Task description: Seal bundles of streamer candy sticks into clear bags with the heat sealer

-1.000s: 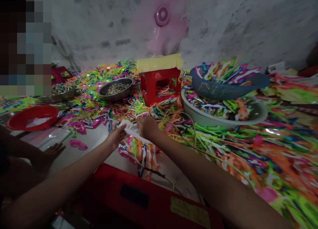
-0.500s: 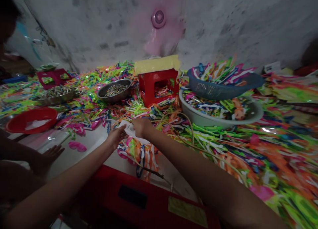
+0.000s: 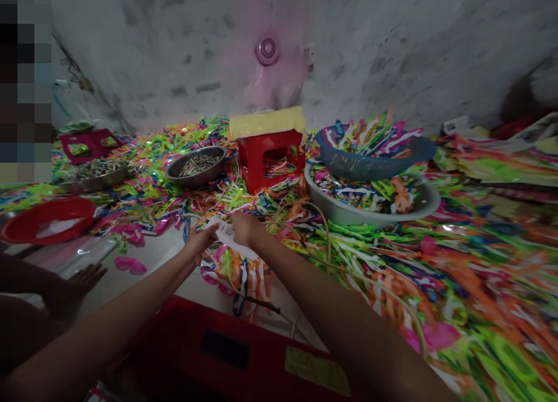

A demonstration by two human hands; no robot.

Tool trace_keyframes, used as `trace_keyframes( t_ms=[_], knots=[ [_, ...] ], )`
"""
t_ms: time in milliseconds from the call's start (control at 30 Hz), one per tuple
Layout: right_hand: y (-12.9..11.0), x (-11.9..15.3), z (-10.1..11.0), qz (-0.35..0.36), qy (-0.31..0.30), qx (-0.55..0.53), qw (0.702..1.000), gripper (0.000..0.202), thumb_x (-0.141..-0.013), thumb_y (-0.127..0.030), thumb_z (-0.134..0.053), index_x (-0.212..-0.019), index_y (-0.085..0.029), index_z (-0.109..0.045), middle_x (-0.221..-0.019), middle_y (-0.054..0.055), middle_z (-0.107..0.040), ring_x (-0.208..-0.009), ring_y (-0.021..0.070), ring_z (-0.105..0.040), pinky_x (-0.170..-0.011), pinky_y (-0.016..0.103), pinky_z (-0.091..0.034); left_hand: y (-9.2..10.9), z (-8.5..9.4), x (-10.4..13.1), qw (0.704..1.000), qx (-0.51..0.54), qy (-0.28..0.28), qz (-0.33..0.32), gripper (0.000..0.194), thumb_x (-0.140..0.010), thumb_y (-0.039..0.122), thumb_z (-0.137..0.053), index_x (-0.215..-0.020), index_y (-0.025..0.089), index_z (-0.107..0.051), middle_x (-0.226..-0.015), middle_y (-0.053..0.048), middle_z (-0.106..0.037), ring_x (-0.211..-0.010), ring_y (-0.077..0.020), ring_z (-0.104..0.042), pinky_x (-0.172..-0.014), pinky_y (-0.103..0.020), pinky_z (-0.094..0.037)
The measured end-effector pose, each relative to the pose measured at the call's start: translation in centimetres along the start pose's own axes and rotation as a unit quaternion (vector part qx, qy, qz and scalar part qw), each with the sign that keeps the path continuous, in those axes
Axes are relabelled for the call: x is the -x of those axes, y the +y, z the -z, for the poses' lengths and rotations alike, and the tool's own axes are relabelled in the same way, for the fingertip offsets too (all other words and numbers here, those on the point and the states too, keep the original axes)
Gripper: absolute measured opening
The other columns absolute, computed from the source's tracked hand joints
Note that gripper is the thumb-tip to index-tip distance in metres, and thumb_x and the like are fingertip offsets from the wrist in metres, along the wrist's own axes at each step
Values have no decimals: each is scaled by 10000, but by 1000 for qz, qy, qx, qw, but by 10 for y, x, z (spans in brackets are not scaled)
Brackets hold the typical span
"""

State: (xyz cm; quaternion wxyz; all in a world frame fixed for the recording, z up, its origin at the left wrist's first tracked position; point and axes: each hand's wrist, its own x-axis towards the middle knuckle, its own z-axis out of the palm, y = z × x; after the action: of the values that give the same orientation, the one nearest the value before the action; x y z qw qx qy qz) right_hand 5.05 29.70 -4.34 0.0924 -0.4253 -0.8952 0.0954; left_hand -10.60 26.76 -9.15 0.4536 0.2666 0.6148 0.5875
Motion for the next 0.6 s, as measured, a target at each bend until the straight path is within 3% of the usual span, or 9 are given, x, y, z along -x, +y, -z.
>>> trace_keyframes(
  t_ms=[167,267,500,600],
  knots=[
    [-3,3,5,2,-2,4,1000,264,-806,-92,-565,-1060,-99,-638,-1057,136,-691,-955,216,-633,-745,233,-414,-1,1,-2,1000,-1,7,24,271,-593,295,-812,-607,129,-598,-551,-27,-625,-517,-138,-600,-538,-239,-471],
    [0,7,11,-12,-3,27,1000,231,-845,-142,-550,-1050,-108,-652,-1019,129,-701,-919,209,-630,-709,236,-393,0,0,-4,999,-10,2,31,263,-609,300,-807,-629,123,-614,-564,-31,-634,-537,-146,-611,-550,-243,-472],
    [23,-4,35,15,-100,89,991,245,-889,-287,-555,-972,-106,-696,-895,95,-720,-734,167,-598,-576,237,-329,4,-3,-2,999,-36,-19,1,296,-584,340,-829,-597,122,-629,-578,-57,-649,-577,-162,-625,-605,-265,-489],
    [20,-5,42,49,-118,115,985,258,-900,-273,-543,-1024,-101,-690,-956,111,-720,-782,176,-610,-614,236,-354,6,-5,0,999,-35,-9,-7,302,-582,334,-823,-553,127,-606,-576,-57,-647,-547,-149,-607,-590,-262,-481]
  ],
)
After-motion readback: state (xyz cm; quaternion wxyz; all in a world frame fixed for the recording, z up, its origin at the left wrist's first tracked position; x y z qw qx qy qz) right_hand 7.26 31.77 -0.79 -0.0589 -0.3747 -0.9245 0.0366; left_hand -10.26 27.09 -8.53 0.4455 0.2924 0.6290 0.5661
